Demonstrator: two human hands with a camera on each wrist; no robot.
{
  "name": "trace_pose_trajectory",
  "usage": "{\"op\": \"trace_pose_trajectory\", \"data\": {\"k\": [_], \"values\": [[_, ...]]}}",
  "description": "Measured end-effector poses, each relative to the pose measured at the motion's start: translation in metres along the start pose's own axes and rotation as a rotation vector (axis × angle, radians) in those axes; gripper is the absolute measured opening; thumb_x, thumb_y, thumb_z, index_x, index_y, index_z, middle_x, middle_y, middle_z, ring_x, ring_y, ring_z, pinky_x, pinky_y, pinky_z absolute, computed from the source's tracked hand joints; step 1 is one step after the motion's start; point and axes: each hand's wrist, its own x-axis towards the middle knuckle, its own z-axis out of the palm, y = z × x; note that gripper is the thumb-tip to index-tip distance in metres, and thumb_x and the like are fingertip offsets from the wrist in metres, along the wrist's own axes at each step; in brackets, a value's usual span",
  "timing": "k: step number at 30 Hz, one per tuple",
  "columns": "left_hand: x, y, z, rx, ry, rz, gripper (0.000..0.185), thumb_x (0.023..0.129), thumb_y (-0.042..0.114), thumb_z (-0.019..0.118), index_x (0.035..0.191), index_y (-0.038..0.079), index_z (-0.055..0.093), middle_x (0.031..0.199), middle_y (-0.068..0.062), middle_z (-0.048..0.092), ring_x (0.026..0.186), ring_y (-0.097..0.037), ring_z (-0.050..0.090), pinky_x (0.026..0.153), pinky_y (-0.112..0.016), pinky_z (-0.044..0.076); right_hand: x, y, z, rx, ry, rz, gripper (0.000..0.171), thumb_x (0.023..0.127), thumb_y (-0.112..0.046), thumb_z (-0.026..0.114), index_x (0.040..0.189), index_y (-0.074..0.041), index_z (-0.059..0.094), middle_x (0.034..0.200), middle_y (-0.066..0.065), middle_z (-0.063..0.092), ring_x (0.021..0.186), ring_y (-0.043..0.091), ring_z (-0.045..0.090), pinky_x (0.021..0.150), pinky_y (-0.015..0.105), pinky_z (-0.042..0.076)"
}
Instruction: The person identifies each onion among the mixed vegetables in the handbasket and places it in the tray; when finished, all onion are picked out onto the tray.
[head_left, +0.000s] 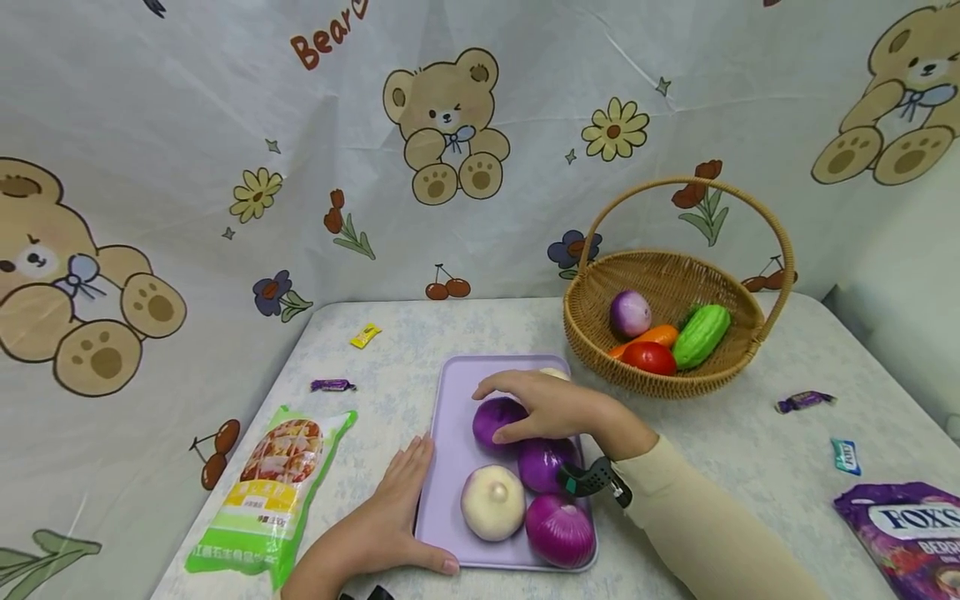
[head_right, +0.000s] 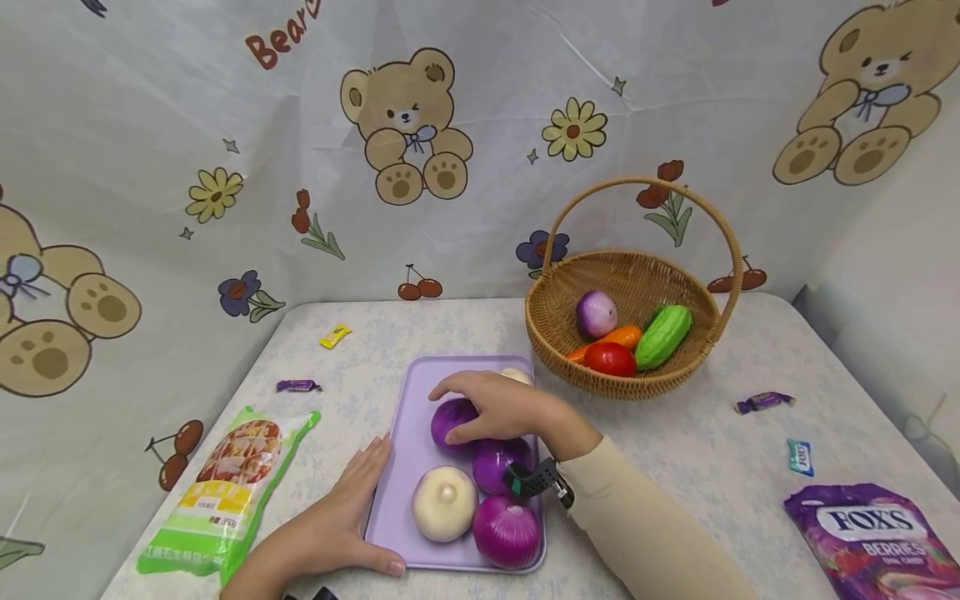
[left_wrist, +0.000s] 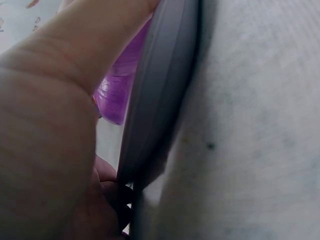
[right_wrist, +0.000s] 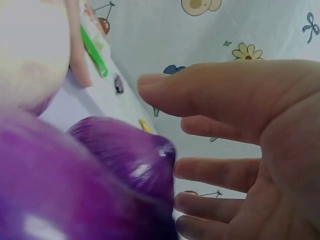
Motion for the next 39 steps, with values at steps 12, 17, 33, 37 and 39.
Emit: {"op": "trace_pose_trajectory", "data": {"k": [12,17,33,37,39], "values": [[0.000,0.000,0.000,-0.014,-0.007,-0.003,0.156,0.064,0.073,0.090,0.166,-0.002,0.000,0.173,-0.019,0.000,0.158,-0.034,-0.007,0.125,-0.053,-0.002,-0.007,-0.016,-0.044,-0.052,0.183,-0.025,0.047,0.101,-0.030,0.075,0.141,-0.009,0.064,0.155,0.014,0.051,0.139,0.032,0.051,0.114,0.051,0.041],[0.001,0.000,0.001,-0.019,-0.007,0.003,0.155,0.064,0.072,0.091,0.166,-0.003,0.000,0.173,-0.020,0.001,0.158,-0.034,-0.006,0.125,-0.052,-0.001,-0.011,-0.010,-0.076,-0.102,0.248,-0.011,0.048,0.100,-0.025,0.077,0.141,-0.005,0.063,0.149,0.016,0.056,0.126,0.034,0.060,0.105,0.050,0.051],[0.001,0.000,0.000,-0.003,0.006,0.015,0.155,0.064,0.073,0.090,0.166,-0.004,0.003,0.173,-0.020,0.001,0.158,-0.034,-0.005,0.125,-0.055,0.000,-0.042,0.057,-0.173,-0.276,0.181,0.410,0.079,0.102,-0.042,0.072,0.157,0.005,0.039,0.157,0.030,0.040,0.147,0.049,0.032,0.119,0.065,0.024],[0.000,0.001,0.000,-0.007,0.006,0.022,0.155,0.065,0.072,0.090,0.166,-0.005,0.003,0.173,-0.021,0.001,0.158,-0.035,-0.005,0.125,-0.055,-0.001,-0.051,0.076,-0.182,-0.291,0.174,0.446,0.088,0.100,-0.045,0.073,0.158,0.008,0.033,0.157,0.033,0.038,0.146,0.052,0.030,0.119,0.066,0.024],[0.000,0.001,-0.001,-0.009,0.004,0.020,0.155,0.065,0.072,0.090,0.166,-0.005,0.002,0.173,-0.021,0.001,0.158,-0.035,-0.005,0.125,-0.055,-0.001,-0.054,0.084,-0.184,-0.294,0.166,0.455,0.092,0.100,-0.046,0.073,0.159,0.009,0.031,0.157,0.035,0.037,0.146,0.053,0.030,0.118,0.067,0.023]]}}
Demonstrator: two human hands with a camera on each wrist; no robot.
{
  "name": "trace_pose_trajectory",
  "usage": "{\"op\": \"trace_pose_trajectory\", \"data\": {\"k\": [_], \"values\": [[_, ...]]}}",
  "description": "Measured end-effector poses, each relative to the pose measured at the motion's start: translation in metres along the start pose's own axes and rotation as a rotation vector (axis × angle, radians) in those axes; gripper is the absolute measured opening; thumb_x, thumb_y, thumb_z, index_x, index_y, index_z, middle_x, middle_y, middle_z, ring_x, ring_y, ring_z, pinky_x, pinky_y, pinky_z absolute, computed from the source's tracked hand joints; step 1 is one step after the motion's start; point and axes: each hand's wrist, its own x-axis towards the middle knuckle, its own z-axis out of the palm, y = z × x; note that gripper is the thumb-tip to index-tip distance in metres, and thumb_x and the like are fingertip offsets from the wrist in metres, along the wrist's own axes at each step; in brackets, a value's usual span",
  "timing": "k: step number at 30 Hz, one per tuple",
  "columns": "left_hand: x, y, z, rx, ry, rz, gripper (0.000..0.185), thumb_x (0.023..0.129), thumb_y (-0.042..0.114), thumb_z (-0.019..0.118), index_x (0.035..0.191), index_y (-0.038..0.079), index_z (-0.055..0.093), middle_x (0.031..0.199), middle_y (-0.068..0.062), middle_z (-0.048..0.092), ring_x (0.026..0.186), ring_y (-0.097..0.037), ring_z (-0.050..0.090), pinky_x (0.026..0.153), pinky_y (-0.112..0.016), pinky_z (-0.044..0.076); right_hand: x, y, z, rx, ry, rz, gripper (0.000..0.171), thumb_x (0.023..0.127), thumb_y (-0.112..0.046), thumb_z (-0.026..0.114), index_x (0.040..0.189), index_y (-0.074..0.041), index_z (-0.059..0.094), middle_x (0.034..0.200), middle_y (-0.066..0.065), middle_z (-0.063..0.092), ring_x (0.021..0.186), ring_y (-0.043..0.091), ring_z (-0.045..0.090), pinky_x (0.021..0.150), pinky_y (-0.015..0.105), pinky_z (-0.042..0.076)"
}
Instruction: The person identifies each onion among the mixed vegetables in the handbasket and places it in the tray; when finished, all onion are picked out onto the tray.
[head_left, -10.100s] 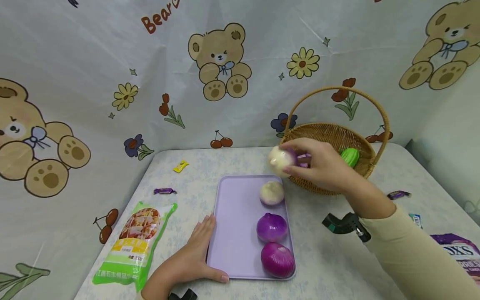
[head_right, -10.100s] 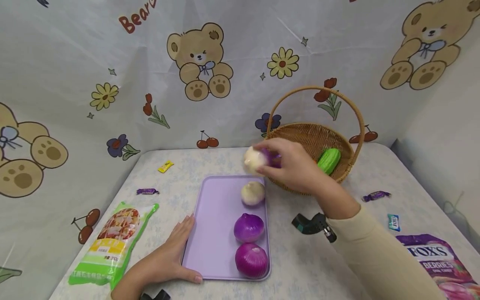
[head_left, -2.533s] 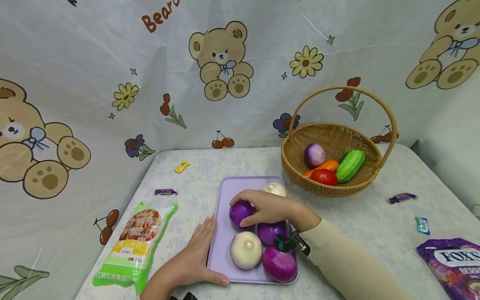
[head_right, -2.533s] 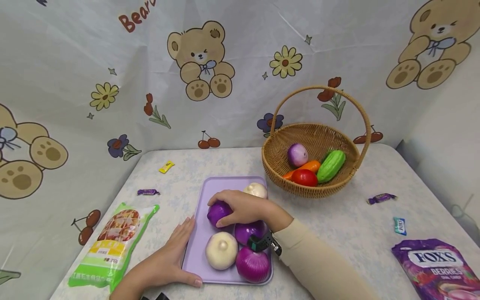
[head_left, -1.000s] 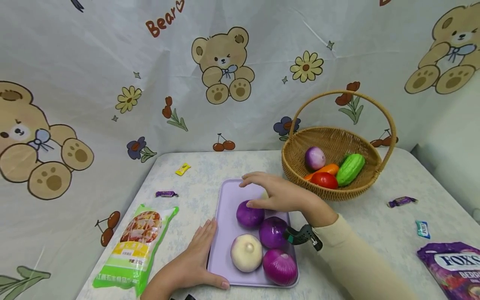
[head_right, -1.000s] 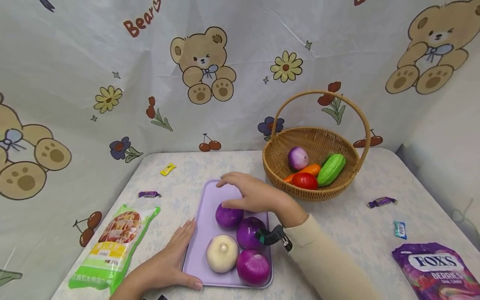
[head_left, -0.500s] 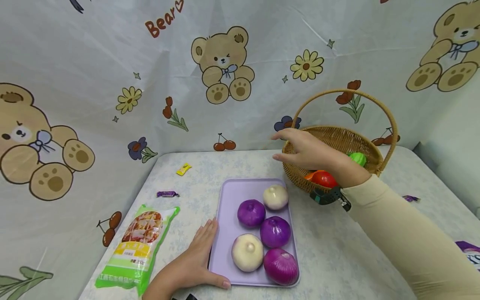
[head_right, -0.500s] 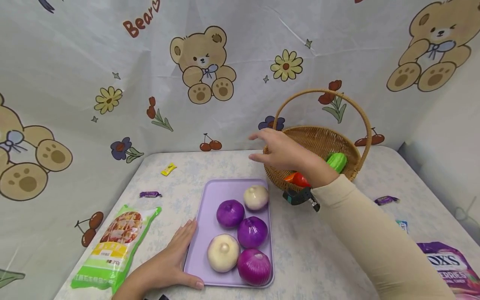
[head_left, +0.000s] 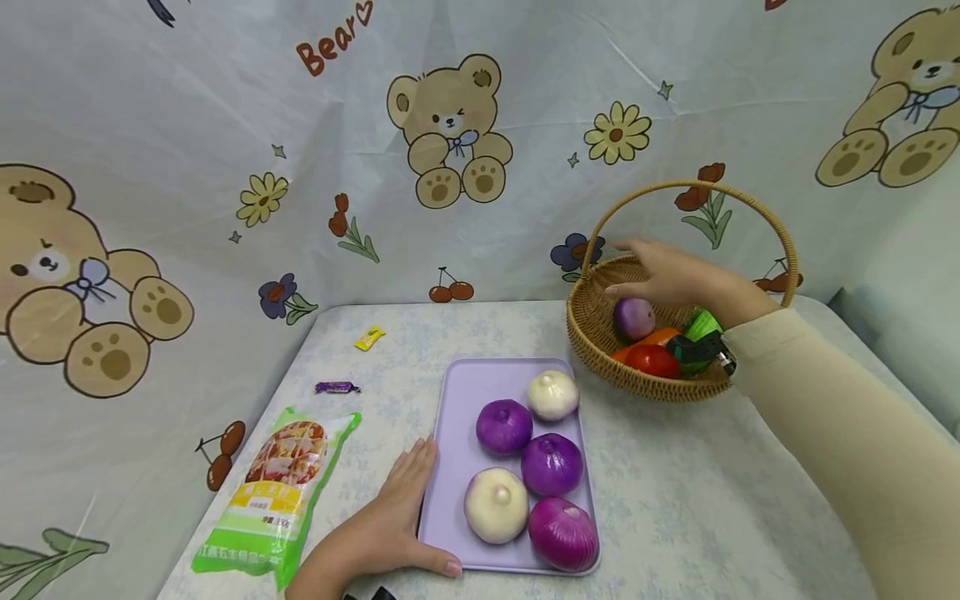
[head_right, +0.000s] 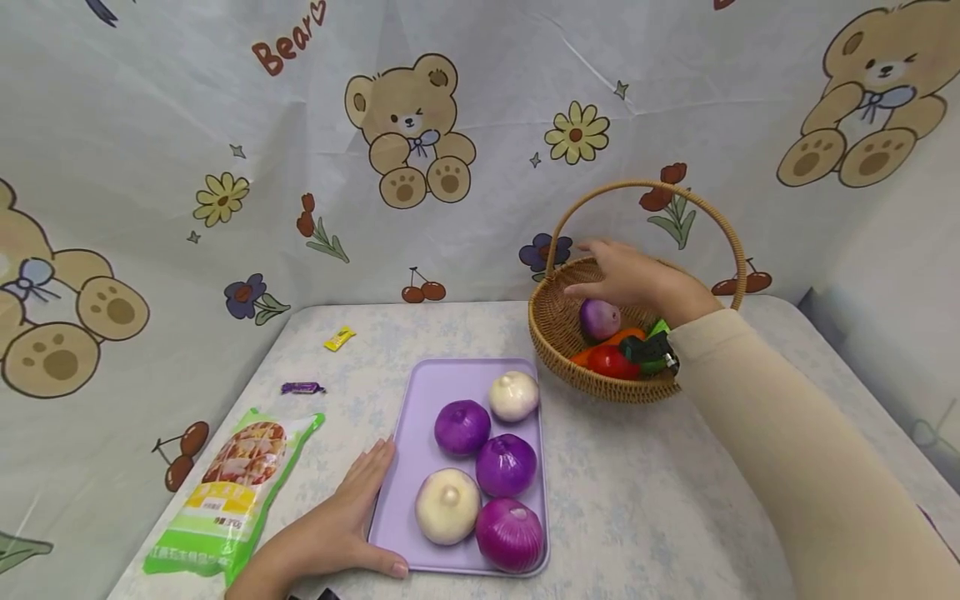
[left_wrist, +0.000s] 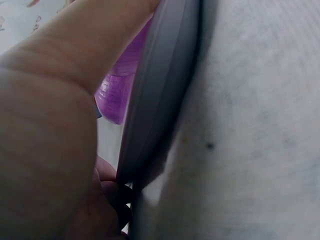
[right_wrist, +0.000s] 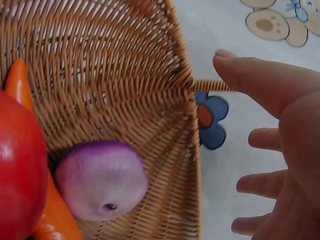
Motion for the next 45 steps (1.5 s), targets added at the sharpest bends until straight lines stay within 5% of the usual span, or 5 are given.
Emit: {"op": "trace_pose_trajectory", "data": {"k": [12,18,30,36,45], "values": [[0.002,-0.003,-0.001,0.021,0.000,0.009,0.155,0.064,0.073,0.090,0.166,-0.005,0.002,0.173,-0.021,0.000,0.158,-0.035,-0.006,0.125,-0.053,-0.001,0.003,0.018,0.010,0.021,-0.045,0.022,0.087,0.100,-0.044,0.074,0.155,0.011,0.036,0.152,0.036,0.041,0.141,0.055,0.037,0.115,0.069,0.028],[0.003,-0.004,0.000,0.028,0.004,-0.004,0.156,0.062,0.075,0.090,0.167,-0.002,0.002,0.173,-0.018,0.000,0.159,-0.031,-0.006,0.125,-0.051,0.000,0.007,0.025,0.019,0.059,-0.157,0.067,0.088,0.101,-0.040,0.073,0.156,0.015,0.030,0.155,0.040,0.037,0.142,0.058,0.035,0.116,0.070,0.026],[0.002,-0.001,-0.001,0.016,-0.007,-0.016,0.156,0.062,0.075,0.090,0.167,0.000,0.002,0.174,-0.015,-0.001,0.159,-0.029,-0.007,0.126,-0.048,-0.001,0.011,0.035,0.031,0.080,-0.311,0.073,0.071,0.102,-0.028,0.073,0.159,-0.001,0.040,0.146,0.038,0.045,0.128,0.055,0.048,0.107,0.071,0.040],[0.002,-0.001,-0.002,0.020,-0.006,-0.010,0.155,0.063,0.074,0.090,0.167,-0.001,0.003,0.174,-0.017,0.000,0.159,-0.030,-0.007,0.126,-0.050,-0.001,0.013,0.036,0.036,-0.006,-0.246,0.044,0.054,0.095,-0.022,0.080,0.142,-0.006,0.060,0.126,0.024,0.062,0.112,0.044,0.057,0.099,0.065,0.049],[0.000,-0.001,0.000,0.002,0.000,-0.002,0.154,0.064,0.071,0.091,0.166,-0.004,0.004,0.173,-0.020,0.002,0.158,-0.034,-0.005,0.125,-0.054,-0.001,0.011,0.037,0.035,-0.011,-0.137,0.021,0.048,0.090,-0.014,0.085,0.129,-0.003,0.059,0.118,0.022,0.064,0.104,0.040,0.061,0.085,0.055,0.058]]}}
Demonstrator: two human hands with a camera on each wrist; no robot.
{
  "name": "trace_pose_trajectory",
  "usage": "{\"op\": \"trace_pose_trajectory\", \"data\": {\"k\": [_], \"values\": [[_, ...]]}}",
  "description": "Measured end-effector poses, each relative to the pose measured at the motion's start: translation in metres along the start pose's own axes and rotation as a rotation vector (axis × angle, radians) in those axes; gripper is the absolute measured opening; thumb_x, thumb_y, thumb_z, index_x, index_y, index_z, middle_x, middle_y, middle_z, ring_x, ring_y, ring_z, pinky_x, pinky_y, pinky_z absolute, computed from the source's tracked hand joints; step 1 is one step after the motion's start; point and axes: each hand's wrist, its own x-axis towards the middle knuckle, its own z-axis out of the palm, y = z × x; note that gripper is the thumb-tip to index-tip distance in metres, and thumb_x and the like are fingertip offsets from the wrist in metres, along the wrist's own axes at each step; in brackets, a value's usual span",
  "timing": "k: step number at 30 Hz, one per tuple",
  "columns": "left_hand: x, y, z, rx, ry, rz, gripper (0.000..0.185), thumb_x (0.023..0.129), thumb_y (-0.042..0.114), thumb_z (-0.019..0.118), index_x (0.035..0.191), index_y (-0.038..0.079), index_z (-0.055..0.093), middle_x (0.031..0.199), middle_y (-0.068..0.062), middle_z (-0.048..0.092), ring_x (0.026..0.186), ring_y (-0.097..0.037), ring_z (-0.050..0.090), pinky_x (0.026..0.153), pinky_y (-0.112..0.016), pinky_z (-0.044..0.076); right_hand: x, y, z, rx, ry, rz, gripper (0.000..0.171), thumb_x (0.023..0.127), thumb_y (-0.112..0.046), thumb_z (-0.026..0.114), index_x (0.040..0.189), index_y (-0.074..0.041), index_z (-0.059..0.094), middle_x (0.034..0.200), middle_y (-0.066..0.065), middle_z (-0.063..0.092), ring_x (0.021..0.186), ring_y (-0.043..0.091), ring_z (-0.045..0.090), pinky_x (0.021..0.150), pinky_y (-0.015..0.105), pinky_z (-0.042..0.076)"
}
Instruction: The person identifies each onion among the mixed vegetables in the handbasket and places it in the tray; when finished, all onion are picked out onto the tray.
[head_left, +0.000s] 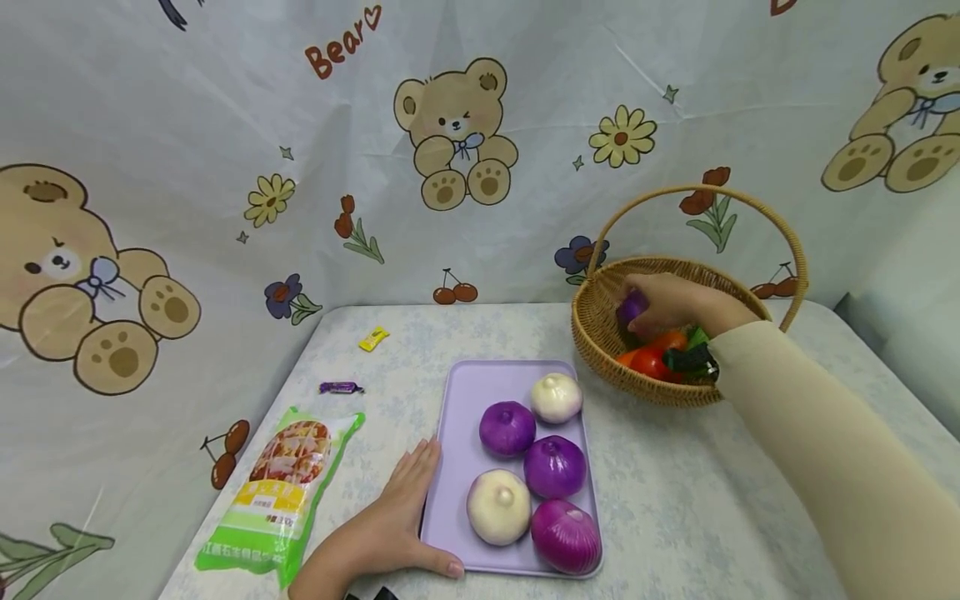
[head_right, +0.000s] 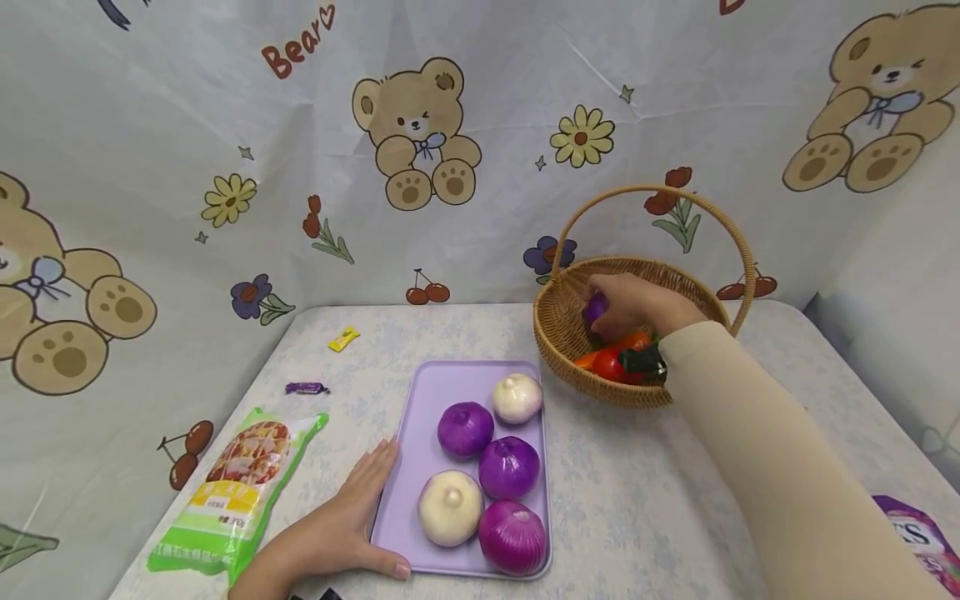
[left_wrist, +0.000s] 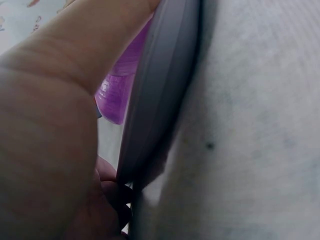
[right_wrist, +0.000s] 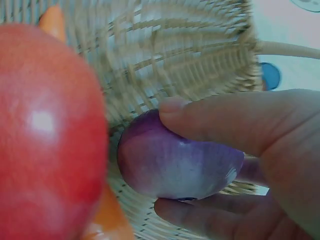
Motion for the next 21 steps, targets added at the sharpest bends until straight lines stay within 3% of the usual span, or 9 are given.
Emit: {"op": "trace_pose_trajectory", "data": {"k": [10,21], "values": [[-0.003,0.000,0.001,-0.015,-0.012,-0.007,0.154,0.065,0.071,0.091,0.166,-0.004,0.002,0.173,-0.021,0.000,0.158,-0.035,-0.007,0.124,-0.055,-0.002,-0.014,-0.021,-0.014,0.055,0.085,-0.092,0.049,0.090,-0.011,0.086,0.133,-0.003,0.063,0.131,0.021,0.062,0.114,0.042,0.063,0.091,0.058,0.058],[0.000,0.001,0.001,0.003,-0.005,-0.024,0.156,0.063,0.074,0.090,0.167,-0.002,0.003,0.174,-0.018,0.000,0.158,-0.032,-0.006,0.125,-0.052,0.000,-0.038,-0.057,-0.024,0.158,0.218,-0.183,0.051,0.091,-0.015,0.087,0.135,-0.005,0.062,0.128,0.016,0.060,0.107,0.034,0.062,0.089,0.051,0.059]]}}
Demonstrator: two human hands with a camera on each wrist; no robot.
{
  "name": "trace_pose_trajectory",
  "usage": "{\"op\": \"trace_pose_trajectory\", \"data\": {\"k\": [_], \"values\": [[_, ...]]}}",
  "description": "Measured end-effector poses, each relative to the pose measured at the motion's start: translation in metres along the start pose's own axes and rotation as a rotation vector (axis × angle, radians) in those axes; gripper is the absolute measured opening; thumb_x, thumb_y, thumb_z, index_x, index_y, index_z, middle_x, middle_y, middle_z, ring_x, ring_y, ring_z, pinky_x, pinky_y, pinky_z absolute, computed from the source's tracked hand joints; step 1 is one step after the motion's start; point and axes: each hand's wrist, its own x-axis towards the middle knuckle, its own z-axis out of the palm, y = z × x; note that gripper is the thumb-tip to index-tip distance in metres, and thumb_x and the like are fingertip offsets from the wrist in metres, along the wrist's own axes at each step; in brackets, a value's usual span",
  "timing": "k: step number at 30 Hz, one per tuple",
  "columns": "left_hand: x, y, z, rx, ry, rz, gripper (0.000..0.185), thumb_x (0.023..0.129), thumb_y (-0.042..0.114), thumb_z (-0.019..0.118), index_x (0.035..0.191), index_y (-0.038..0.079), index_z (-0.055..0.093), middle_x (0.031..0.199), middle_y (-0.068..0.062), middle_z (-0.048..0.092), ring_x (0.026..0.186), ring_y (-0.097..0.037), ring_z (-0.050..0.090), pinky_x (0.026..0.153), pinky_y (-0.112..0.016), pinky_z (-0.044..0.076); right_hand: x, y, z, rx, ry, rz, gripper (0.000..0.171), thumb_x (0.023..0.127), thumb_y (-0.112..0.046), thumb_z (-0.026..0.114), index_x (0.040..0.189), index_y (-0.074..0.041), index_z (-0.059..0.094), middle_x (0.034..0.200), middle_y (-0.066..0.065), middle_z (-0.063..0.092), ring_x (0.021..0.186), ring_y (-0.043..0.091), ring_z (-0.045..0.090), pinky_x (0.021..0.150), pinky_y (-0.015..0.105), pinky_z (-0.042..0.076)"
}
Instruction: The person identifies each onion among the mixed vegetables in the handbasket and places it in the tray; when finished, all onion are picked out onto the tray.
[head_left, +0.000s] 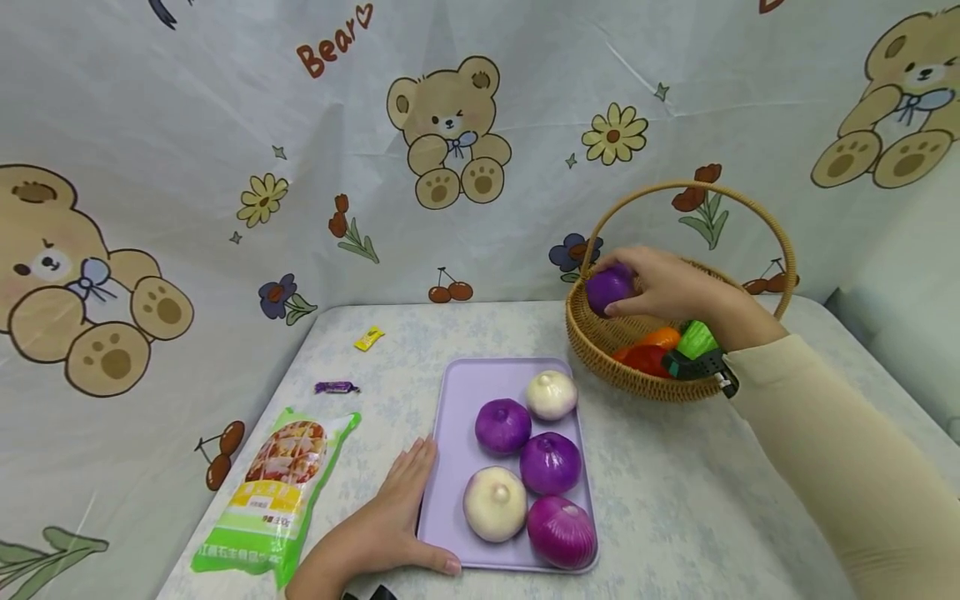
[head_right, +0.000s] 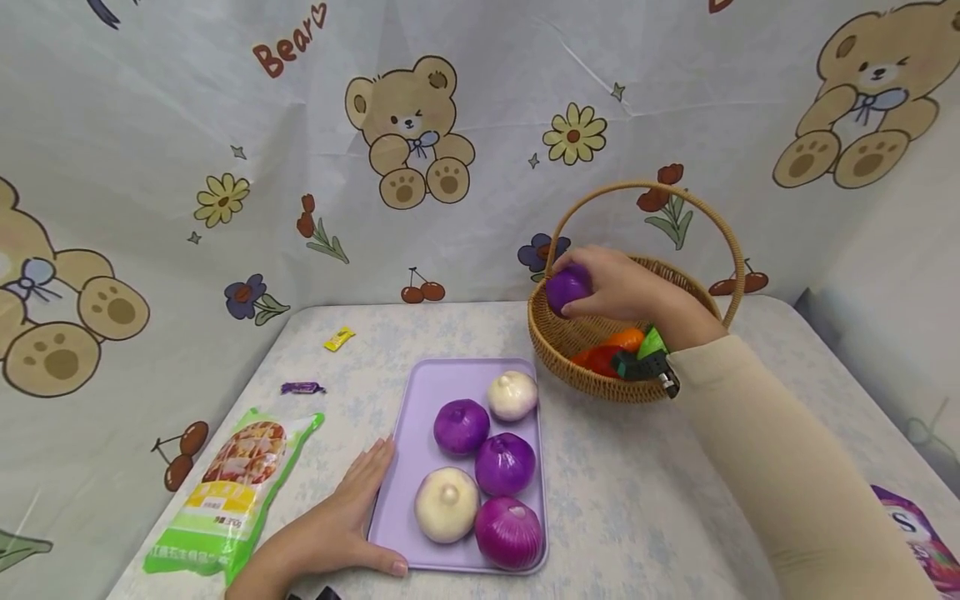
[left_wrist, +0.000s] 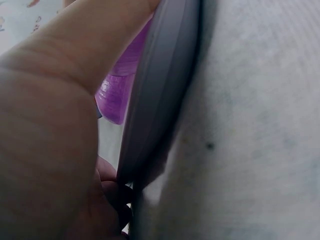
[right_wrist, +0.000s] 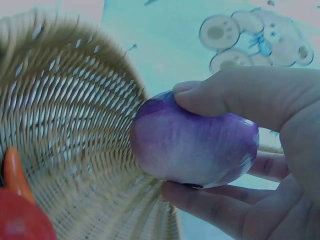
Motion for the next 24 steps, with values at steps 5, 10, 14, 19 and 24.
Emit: {"op": "trace_pose_trajectory", "data": {"k": [5,10,14,19,24], "values": [[0.001,0.000,0.000,0.001,0.012,0.009,0.156,0.063,0.073,0.091,0.167,-0.003,0.003,0.173,-0.020,0.000,0.158,-0.034,-0.006,0.125,-0.056,0.001,-0.005,-0.020,0.002,0.030,0.089,-0.050,0.053,0.089,-0.015,0.088,0.134,-0.008,0.062,0.128,0.012,0.060,0.101,0.030,0.064,0.086,0.047,0.061],[0.001,0.001,0.000,0.006,0.007,0.010,0.156,0.063,0.072,0.091,0.166,-0.003,0.002,0.173,-0.021,0.000,0.158,-0.035,-0.006,0.124,-0.056,0.000,-0.006,-0.039,0.015,0.144,0.154,-0.180,0.055,0.088,-0.005,0.088,0.136,-0.006,0.060,0.135,0.012,0.058,0.115,0.032,0.064,0.088,0.045,0.061],[0.000,0.001,0.000,0.013,0.003,0.003,0.157,0.062,0.074,0.090,0.166,-0.002,0.002,0.173,-0.019,0.000,0.158,-0.033,-0.006,0.125,-0.052,0.000,-0.003,-0.053,0.035,0.211,0.195,-0.289,0.057,0.087,-0.002,0.087,0.137,-0.005,0.059,0.137,0.010,0.057,0.121,0.032,0.062,0.089,0.042,0.061],[0.000,0.001,0.000,0.015,0.004,0.009,0.157,0.062,0.074,0.091,0.167,-0.002,0.002,0.173,-0.019,0.000,0.158,-0.033,-0.005,0.125,-0.052,0.000,0.001,-0.065,0.065,0.293,0.196,-0.367,0.056,0.088,-0.004,0.087,0.137,-0.004,0.060,0.139,0.009,0.057,0.121,0.027,0.061,0.089,0.038,0.061],[-0.001,0.001,0.001,0.004,0.009,0.015,0.155,0.063,0.073,0.091,0.167,-0.002,0.003,0.173,-0.019,0.000,0.158,-0.034,-0.005,0.125,-0.056,0.001,0.010,-0.075,0.095,0.368,0.166,-0.379,0.057,0.086,-0.006,0.089,0.135,-0.004,0.061,0.139,0.009,0.058,0.118,0.026,0.062,0.088,0.041,0.061]]}}
